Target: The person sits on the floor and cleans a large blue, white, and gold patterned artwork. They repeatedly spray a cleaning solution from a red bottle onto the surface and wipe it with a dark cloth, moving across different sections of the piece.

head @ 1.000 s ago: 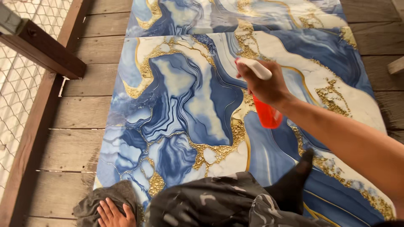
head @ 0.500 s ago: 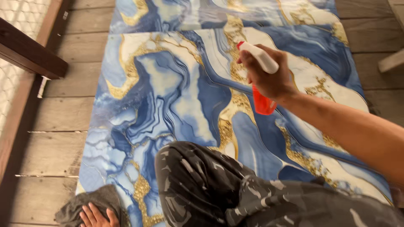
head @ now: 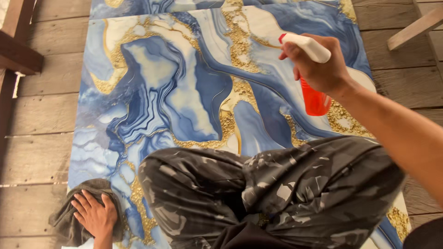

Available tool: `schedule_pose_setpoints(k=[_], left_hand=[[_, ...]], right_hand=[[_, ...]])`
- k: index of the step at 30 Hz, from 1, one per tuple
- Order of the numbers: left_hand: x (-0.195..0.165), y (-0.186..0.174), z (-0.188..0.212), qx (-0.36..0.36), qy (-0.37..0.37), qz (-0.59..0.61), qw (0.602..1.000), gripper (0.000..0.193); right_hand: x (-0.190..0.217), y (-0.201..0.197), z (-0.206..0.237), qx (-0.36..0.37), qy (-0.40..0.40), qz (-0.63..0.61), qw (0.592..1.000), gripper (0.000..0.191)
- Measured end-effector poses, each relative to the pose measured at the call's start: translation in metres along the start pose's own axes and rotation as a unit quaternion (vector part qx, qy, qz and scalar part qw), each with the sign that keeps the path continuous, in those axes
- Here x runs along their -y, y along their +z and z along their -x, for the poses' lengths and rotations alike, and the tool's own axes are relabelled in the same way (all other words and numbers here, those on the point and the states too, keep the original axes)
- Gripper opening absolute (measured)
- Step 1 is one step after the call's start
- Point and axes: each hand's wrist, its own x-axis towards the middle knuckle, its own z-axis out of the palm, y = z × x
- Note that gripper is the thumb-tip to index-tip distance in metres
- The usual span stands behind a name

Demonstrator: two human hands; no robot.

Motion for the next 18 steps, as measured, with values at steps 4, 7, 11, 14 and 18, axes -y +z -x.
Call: schedule_pose_setpoints(k=[4,7,11,14,18], left_hand=[[-0.047,0.009,-0.050,0.005,0.042,0.003,0.999,0.081],[-0.092,0.021,-0.099,0.018,0.077,-0.012,0.997,0.081],[-0.146,0.035,-0.153,0.060,0.118,0.007,0.991,0.084],[-0.187,0.043,-0.185,0.124,0.137,-0.010,0.983,0.085],[-0.250,0.063,-0.203,0.187,0.224,-0.051,0.955,0.085]], right_hand=[[-0.007,-0.001,0.003,-0.030,0.012,-0.002,0.999,0.040],[-0.025,0.007,-0.001,-0.079,0.020,-0.025,0.996,0.042],[-0.070,0.018,-0.009,-0.211,0.059,-0.088,0.972,0.049],[-0.109,0.017,-0.013,-0.268,0.098,-0.134,0.949,0.055],[-0.146,0.013,-0.012,-0.310,0.120,-0.148,0.931,0.063]])
